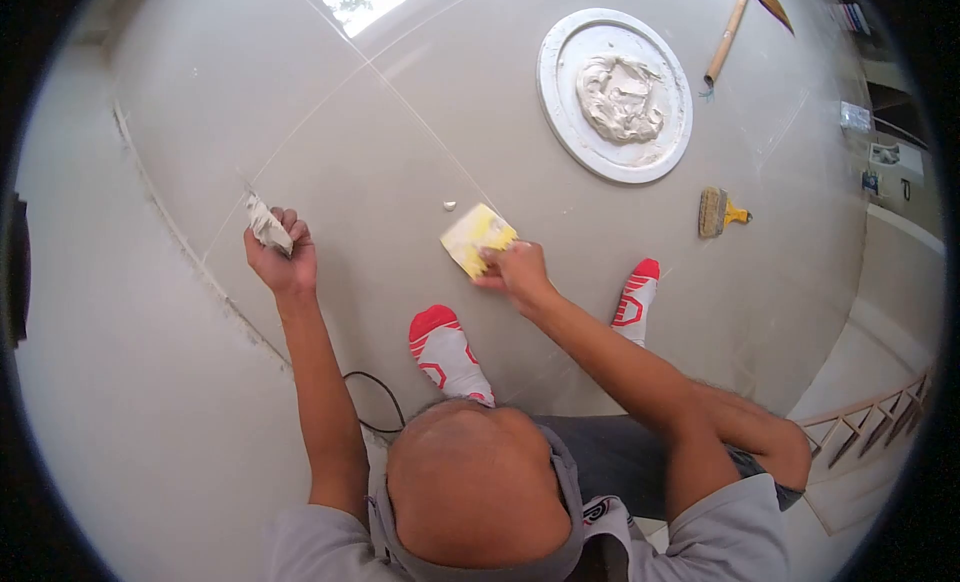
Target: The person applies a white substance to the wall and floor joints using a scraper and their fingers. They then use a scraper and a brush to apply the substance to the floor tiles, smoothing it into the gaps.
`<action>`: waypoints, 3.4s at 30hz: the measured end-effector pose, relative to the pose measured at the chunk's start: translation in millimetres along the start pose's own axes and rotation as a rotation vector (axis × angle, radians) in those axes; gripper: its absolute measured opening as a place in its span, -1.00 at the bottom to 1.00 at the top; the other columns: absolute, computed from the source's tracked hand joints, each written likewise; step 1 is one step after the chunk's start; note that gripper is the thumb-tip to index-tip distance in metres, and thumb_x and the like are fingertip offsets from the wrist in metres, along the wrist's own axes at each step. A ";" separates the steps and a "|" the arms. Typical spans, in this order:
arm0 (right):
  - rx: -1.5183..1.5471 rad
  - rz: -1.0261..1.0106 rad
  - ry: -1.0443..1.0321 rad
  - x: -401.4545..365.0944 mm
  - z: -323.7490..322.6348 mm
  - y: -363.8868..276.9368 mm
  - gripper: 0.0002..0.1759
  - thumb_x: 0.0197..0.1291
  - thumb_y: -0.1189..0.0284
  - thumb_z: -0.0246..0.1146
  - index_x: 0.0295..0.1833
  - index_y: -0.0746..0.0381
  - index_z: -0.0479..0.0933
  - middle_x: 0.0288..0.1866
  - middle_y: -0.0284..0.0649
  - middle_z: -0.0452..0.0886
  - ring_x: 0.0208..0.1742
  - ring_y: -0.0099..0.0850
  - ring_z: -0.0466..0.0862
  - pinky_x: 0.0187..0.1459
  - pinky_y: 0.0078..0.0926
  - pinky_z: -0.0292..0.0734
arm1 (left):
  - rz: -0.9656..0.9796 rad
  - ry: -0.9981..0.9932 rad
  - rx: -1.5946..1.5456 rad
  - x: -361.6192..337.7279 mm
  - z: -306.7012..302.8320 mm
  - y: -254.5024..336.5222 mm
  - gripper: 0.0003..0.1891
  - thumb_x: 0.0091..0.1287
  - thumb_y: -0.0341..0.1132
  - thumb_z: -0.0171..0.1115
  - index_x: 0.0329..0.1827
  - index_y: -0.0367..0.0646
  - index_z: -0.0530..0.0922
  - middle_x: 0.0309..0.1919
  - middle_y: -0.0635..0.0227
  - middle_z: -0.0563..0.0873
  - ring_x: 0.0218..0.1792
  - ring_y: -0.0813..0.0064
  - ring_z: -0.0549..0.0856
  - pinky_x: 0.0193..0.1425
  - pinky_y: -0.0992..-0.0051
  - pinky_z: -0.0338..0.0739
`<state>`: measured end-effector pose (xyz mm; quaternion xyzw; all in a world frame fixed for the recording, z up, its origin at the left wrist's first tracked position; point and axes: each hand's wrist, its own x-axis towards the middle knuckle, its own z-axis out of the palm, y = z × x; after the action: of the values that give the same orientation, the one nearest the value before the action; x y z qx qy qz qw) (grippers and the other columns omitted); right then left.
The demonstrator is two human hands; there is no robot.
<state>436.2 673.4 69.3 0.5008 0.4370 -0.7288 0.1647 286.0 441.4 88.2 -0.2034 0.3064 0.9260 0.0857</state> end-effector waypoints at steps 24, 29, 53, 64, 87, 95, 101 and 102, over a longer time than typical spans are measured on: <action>-1.314 -1.044 0.208 20.6 25.3 -84.1 -0.85 -0.03 0.53 0.07 -0.33 0.36 0.46 -0.46 -0.15 0.46 -0.48 -0.31 0.49 -0.42 -0.37 0.40 | 0.557 0.283 0.542 17.8 -85.0 17.8 -0.74 0.17 -0.22 -0.10 -0.27 -0.26 0.33 -0.31 0.24 0.45 -0.27 0.40 0.48 -0.18 0.45 0.43; -1.676 -1.145 0.412 39.5 69.6 -38.9 -0.79 -0.10 0.55 0.13 -0.32 0.47 0.48 -0.25 -0.04 0.39 -0.31 -0.24 0.49 -0.50 -0.39 0.55 | 0.550 0.271 0.545 19.6 -90.4 17.9 -0.73 0.16 -0.23 -0.10 -0.23 -0.28 0.33 -0.28 0.22 0.44 -0.24 0.38 0.48 -0.15 0.43 0.43; -1.742 -0.866 0.279 5.8 33.0 -9.1 -0.81 -0.08 0.60 0.06 -0.32 0.52 0.40 -0.22 0.00 0.35 -0.32 -0.17 0.50 -0.44 -0.29 0.55 | 0.548 0.198 0.537 29.4 -114.8 20.5 -0.66 0.16 -0.22 -0.13 -0.11 -0.28 0.36 -0.19 0.19 0.49 -0.19 0.29 0.55 -0.12 0.34 0.50; -1.691 -1.180 0.041 5.1 22.9 -68.3 -0.73 -0.12 0.58 0.07 -0.22 0.22 0.52 -0.16 -0.24 0.45 -0.19 -0.29 0.44 -0.26 -0.37 0.46 | 0.548 0.197 0.546 26.3 -106.3 19.6 -0.68 0.15 -0.22 -0.16 -0.15 -0.25 0.37 -0.23 0.25 0.49 -0.22 0.33 0.54 -0.16 0.37 0.49; -1.636 -0.887 0.352 -20.9 -10.9 -37.1 -0.86 -0.11 0.50 0.13 -0.44 0.37 0.46 -0.26 -0.09 0.44 -0.29 -0.26 0.52 -0.41 -0.28 0.52 | 0.537 0.211 0.564 26.0 -105.2 20.7 -0.61 0.15 -0.19 -0.14 -0.08 -0.32 0.37 -0.16 0.18 0.50 -0.14 0.26 0.53 -0.08 0.31 0.49; -1.619 -0.701 0.349 -14.3 9.6 -1.6 -0.81 -0.12 0.57 0.08 -0.33 0.45 0.44 -0.24 -0.02 0.39 -0.29 -0.15 0.50 -0.41 -0.24 0.52 | 0.481 0.205 0.553 22.7 -98.5 21.4 -0.61 0.21 -0.20 -0.19 -0.04 -0.28 0.40 -0.13 0.20 0.53 -0.12 0.31 0.55 -0.06 0.34 0.49; -1.596 -0.863 0.104 -45.0 -9.7 -2.9 -0.79 -0.12 0.59 0.07 -0.28 0.32 0.49 -0.27 -0.13 0.47 -0.24 -0.21 0.49 -0.31 -0.30 0.53 | 0.134 -0.058 0.693 -2.0 -61.7 -28.1 -0.88 0.27 -0.33 -0.06 -0.31 -0.16 0.42 -0.34 0.43 0.48 -0.27 0.58 0.49 -0.12 0.53 0.40; -1.593 -0.881 0.091 -44.7 -14.7 -15.5 -0.79 -0.12 0.59 0.07 -0.28 0.32 0.49 -0.27 -0.13 0.47 -0.24 -0.21 0.49 -0.31 -0.30 0.53 | 0.111 -0.085 0.847 -7.3 -50.2 -40.6 -0.85 0.28 -0.31 -0.05 -0.34 -0.18 0.44 -0.37 0.44 0.47 -0.31 0.62 0.46 -0.16 0.57 0.37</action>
<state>454.2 685.1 114.0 0.0546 0.9690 -0.1876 0.1511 320.3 443.3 33.1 -0.0950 0.6663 0.7291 0.1242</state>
